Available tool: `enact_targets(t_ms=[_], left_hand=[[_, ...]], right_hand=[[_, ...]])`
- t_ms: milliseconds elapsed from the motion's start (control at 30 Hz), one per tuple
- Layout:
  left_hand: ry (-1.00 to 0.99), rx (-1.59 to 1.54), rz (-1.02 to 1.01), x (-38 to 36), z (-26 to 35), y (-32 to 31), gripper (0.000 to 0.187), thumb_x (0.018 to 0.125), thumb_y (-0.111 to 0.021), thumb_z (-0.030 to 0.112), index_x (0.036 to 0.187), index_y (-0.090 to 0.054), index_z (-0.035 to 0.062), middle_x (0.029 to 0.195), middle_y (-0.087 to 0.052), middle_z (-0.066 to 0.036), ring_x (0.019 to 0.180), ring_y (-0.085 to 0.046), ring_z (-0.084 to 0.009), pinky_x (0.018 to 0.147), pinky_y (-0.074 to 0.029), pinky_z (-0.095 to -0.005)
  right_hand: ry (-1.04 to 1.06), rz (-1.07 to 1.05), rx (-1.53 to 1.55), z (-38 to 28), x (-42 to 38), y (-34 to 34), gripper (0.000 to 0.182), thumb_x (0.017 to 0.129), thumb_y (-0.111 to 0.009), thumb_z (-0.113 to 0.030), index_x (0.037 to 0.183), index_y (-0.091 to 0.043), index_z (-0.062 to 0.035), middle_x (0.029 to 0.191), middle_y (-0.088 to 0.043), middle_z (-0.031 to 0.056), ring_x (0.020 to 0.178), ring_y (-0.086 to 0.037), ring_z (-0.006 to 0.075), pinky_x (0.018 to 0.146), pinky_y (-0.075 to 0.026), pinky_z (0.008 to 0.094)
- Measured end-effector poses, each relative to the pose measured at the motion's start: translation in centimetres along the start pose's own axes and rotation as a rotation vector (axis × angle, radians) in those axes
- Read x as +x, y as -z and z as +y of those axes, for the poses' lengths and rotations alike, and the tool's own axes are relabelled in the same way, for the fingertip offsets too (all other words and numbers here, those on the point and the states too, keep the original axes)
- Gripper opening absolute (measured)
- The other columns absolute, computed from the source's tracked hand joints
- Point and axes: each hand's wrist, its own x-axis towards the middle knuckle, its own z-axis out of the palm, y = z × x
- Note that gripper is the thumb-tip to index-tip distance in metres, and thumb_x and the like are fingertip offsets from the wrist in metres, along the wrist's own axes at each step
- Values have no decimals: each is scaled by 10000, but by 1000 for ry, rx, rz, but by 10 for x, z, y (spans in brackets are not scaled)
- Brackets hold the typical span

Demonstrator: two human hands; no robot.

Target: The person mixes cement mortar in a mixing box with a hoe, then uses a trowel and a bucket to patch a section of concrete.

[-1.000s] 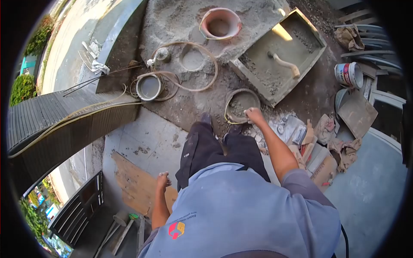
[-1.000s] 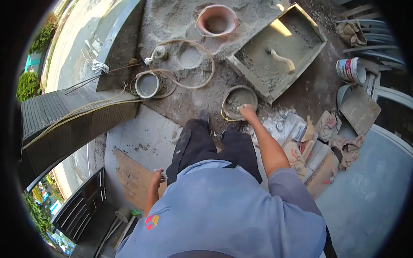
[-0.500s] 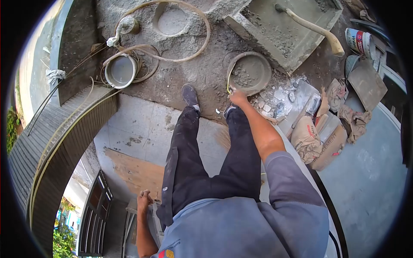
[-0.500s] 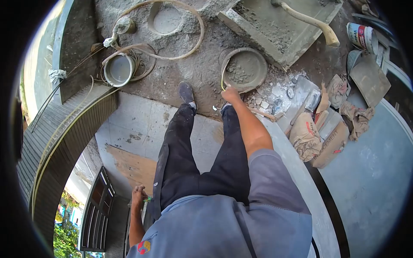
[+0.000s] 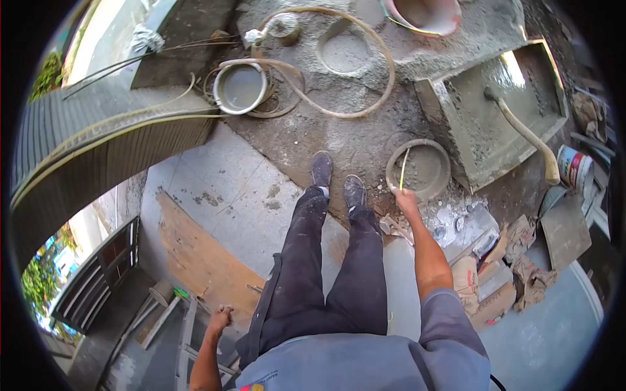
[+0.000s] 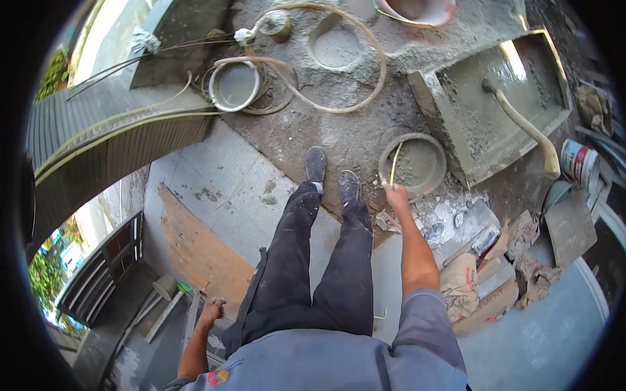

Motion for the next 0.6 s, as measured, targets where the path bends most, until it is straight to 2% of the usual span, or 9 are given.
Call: enact_targets(t_ms=[33, 67, 133, 167, 200, 300, 333, 400, 600], left_hand=[[3, -39, -6, -1, -19, -9, 259, 920, -607, 323, 904, -614, 65, 620, -543, -37, 541, -546, -150, 504, -500, -325], [-11, -101, 5, -2, -30, -20, 249, 924, -609, 320, 908, -616, 72, 627, -547, -34, 535, -543, -146, 501, -501, -321], [-5, -227, 29, -7, -60, -39, 238, 933, -610, 318, 909, -615, 82, 642, -557, -28, 525, -540, -139, 497, -504, -315], [3, -295, 34, -9, -69, -49, 237, 938, -610, 319, 905, -613, 84, 651, -562, -25, 522, -541, -136, 495, -506, -313], [0, -334, 7, -21, -72, -54, 245, 941, -608, 327, 908, -606, 84, 657, -566, -26, 522, -546, -137, 492, -505, -317], [-70, -577, 45, -34, -125, -59, 264, 952, -596, 351, 934, -582, 88, 660, -557, -24, 526, -551, -137, 484, -498, -318], [-16, -642, 83, -43, -153, -61, 262, 953, -592, 352, 943, -579, 91, 660, -551, -21, 527, -548, -138, 485, -497, -320], [68, -756, 131, -54, -198, -73, 257, 956, -585, 354, 962, -573, 97, 660, -539, -16, 530, -542, -142, 487, -494, -326], [416, -1016, 128, -79, -352, -150, 240, 939, -581, 341, 961, -566, 103, 735, -546, -60, 627, -569, -206, 566, -523, -393]], right_hand=[[16, 42, 109, 0, 3, 16, 483, 867, -684, -383, 641, -570, 29, 621, -562, 57, 608, -507, 185, 593, -412, 389], [41, 80, 156, -8, -1, 42, 453, 881, -683, -348, 640, -528, 3, 632, -464, -16, 621, -392, 112, 558, -353, 349], [61, 133, 251, -22, -2, 86, 430, 875, -684, -341, 644, -536, -11, 615, -454, -25, 606, -396, 121, 561, -351, 347], [10, 63, 219, -30, -2, 99, 389, 862, -685, -328, 659, -559, -21, 612, -449, -11, 607, -387, 121, 562, -343, 336], [161, 68, 91, -22, 8, 99, 357, 851, -683, -315, 662, -579, -31, 616, -460, 7, 593, -386, 125, 558, -340, 332], [36, 32, 71, -19, 18, 80, 271, 851, -656, -294, 715, -599, -66, 602, -487, 11, 519, -462, 152, 474, -351, 349], [-7, -89, 176, -54, -18, 90, 273, 858, -648, -288, 694, -558, -90, 567, -442, 2, 474, -434, 154, 455, -344, 337], [-17, -102, 158, -87, -49, 101, 292, 871, -628, -289, 670, -543, -94, 551, -394, -20, 449, -362, 122, 445, -296, 323], [16, -141, 180, -184, -135, 93, 243, 867, -643, -244, 680, -527, -139, 559, -399, -41, 448, -378, 109, 446, -294, 305]])
